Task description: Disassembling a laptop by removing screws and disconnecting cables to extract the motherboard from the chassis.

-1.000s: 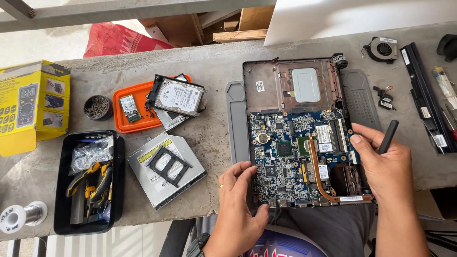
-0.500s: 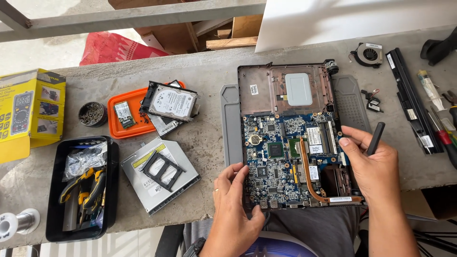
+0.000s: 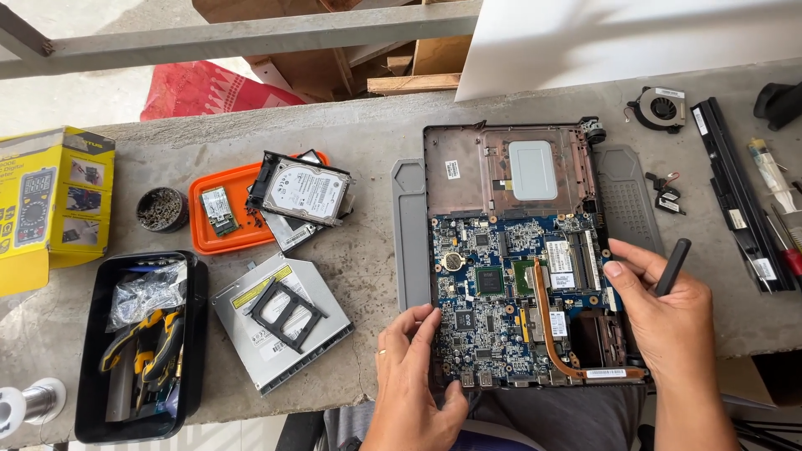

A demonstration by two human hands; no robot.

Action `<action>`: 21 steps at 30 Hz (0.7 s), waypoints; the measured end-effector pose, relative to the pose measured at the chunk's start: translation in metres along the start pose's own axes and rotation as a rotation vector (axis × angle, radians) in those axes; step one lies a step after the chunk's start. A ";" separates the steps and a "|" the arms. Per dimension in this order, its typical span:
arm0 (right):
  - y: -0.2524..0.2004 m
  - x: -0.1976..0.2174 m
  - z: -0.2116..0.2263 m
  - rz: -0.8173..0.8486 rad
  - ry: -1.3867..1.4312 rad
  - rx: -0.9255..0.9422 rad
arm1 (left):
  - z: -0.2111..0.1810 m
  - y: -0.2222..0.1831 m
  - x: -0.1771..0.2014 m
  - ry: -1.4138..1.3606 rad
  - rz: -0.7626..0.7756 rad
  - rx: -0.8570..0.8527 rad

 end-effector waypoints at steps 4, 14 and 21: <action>-0.001 0.000 0.002 0.002 -0.032 -0.008 | 0.006 -0.001 -0.002 0.014 -0.018 -0.022; -0.005 0.002 0.002 -0.055 -0.048 0.075 | 0.014 0.000 -0.004 0.032 -0.001 -0.075; -0.004 0.000 0.004 -0.038 -0.080 0.044 | 0.014 0.002 -0.004 0.030 0.021 -0.033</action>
Point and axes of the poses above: each hand's wrist, its own y-axis towards the middle knuckle, its own x-axis out of the back of the hand, z = x × y, the point moved 7 cm from there along y, towards the middle knuckle
